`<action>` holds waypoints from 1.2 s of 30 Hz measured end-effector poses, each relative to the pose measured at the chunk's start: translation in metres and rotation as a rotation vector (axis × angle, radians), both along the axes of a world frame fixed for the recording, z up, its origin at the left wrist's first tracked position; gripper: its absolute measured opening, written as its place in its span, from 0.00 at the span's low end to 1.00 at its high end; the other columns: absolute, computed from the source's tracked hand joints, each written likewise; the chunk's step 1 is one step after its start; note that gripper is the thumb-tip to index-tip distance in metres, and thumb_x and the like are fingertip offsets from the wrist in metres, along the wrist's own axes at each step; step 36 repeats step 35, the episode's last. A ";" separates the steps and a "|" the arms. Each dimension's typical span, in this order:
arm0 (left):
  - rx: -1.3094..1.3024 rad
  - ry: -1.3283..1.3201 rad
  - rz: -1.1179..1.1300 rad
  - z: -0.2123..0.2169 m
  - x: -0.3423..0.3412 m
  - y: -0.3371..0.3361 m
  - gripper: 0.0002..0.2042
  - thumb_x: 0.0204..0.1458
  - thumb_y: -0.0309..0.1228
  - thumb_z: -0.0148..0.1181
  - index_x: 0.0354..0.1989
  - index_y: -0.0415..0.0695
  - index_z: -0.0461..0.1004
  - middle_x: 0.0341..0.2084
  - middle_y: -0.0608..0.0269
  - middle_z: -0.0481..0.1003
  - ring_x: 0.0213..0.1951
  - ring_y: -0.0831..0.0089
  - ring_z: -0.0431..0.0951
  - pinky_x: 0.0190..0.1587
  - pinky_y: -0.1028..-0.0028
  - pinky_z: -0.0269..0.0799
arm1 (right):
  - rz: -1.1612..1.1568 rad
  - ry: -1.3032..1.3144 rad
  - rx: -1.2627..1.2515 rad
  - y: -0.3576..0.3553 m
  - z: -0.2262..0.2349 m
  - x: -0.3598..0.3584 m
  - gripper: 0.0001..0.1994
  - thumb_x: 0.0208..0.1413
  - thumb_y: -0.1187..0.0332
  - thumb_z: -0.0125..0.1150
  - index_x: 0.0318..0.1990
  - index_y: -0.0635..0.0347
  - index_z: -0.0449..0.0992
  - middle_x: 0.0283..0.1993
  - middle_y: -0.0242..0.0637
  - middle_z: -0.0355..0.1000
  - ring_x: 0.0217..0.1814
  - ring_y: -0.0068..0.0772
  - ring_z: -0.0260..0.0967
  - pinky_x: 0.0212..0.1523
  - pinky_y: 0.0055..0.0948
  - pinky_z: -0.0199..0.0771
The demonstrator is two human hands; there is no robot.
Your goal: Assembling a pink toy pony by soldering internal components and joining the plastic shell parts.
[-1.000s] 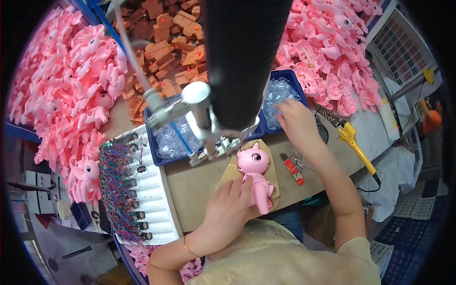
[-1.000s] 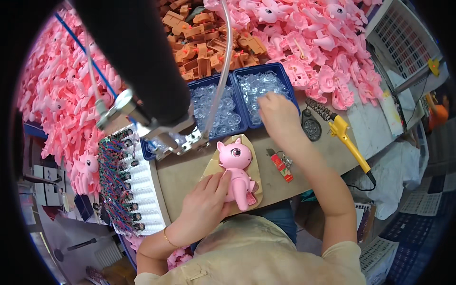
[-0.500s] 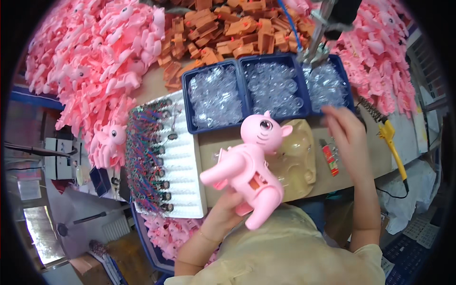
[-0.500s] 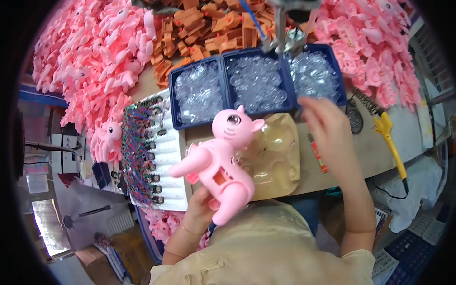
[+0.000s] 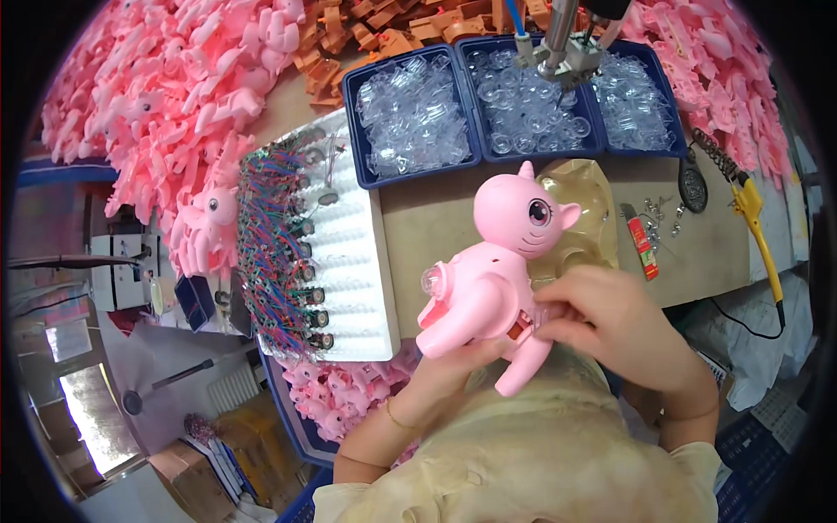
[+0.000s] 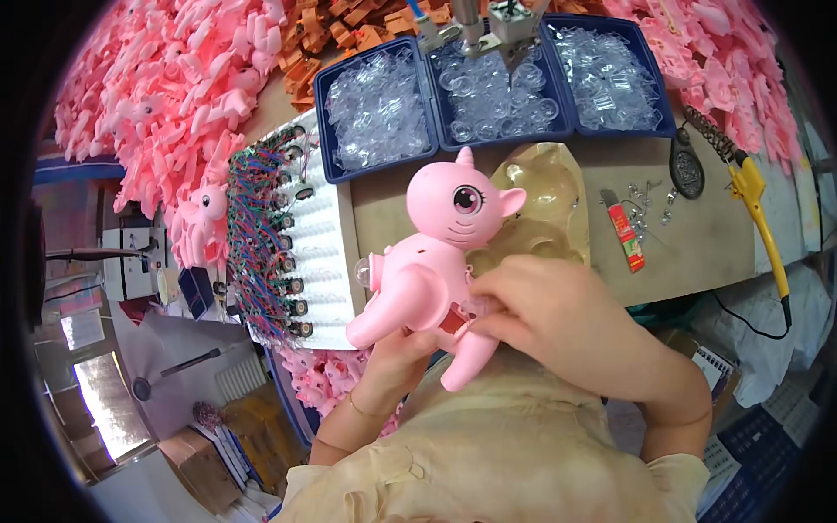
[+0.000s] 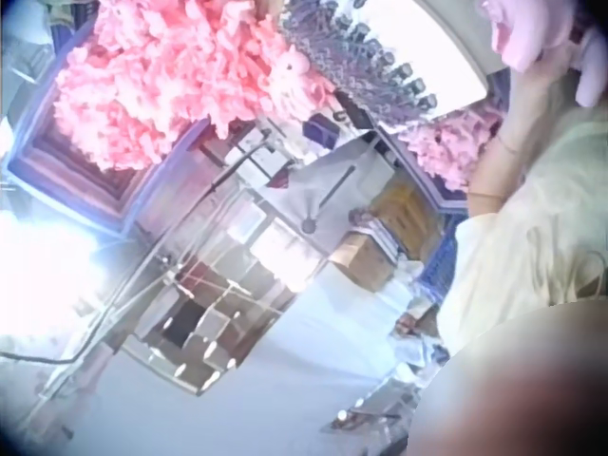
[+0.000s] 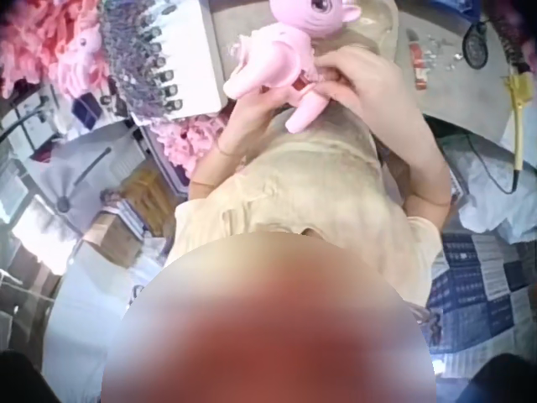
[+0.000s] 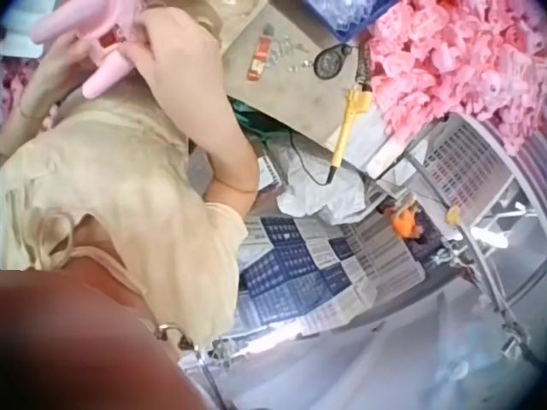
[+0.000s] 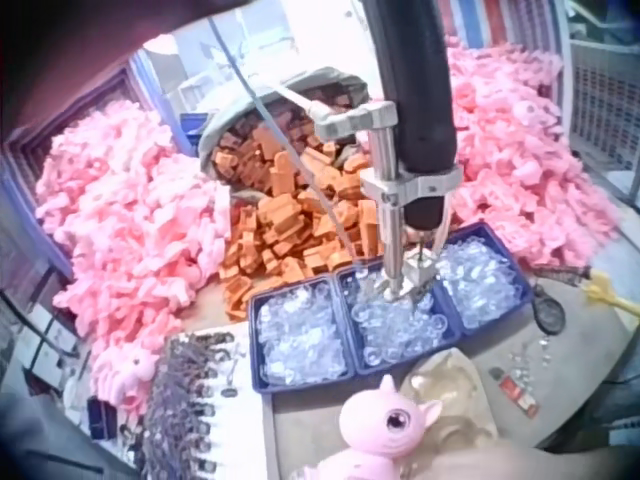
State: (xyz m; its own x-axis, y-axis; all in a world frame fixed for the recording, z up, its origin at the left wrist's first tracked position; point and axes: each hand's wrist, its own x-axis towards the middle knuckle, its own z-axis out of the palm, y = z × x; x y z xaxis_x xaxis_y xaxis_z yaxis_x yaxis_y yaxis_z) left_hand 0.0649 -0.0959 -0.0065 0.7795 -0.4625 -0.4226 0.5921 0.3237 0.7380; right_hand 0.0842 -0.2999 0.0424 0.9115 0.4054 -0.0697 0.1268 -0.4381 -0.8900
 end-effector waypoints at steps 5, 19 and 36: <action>-0.132 0.055 0.038 -0.005 0.001 0.001 0.24 0.48 0.25 0.58 0.55 0.38 0.61 0.49 0.58 0.68 0.52 0.69 0.70 0.56 0.68 0.66 | -0.155 0.229 0.139 0.004 -0.004 -0.004 0.06 0.45 0.74 0.65 0.31 0.65 0.74 0.27 0.36 0.69 0.26 0.25 0.67 0.26 0.23 0.65; 0.061 -0.124 0.008 -0.013 -0.003 0.004 0.29 0.39 0.25 0.64 0.54 0.38 0.62 0.45 0.57 0.70 0.47 0.69 0.72 0.49 0.70 0.72 | -0.350 0.495 0.879 0.035 -0.031 -0.018 0.26 0.46 0.69 0.68 0.52 0.65 0.65 0.49 0.38 0.66 0.52 0.28 0.64 0.47 0.27 0.68; 0.608 -0.298 -0.386 -0.015 0.024 0.019 0.32 0.39 0.38 0.67 0.56 0.54 0.63 0.53 0.58 0.67 0.55 0.71 0.67 0.59 0.68 0.60 | -0.493 -0.054 0.859 -0.029 -0.043 -0.006 0.18 0.63 0.68 0.41 0.59 0.65 0.60 0.59 0.42 0.64 0.63 0.33 0.59 0.63 0.31 0.55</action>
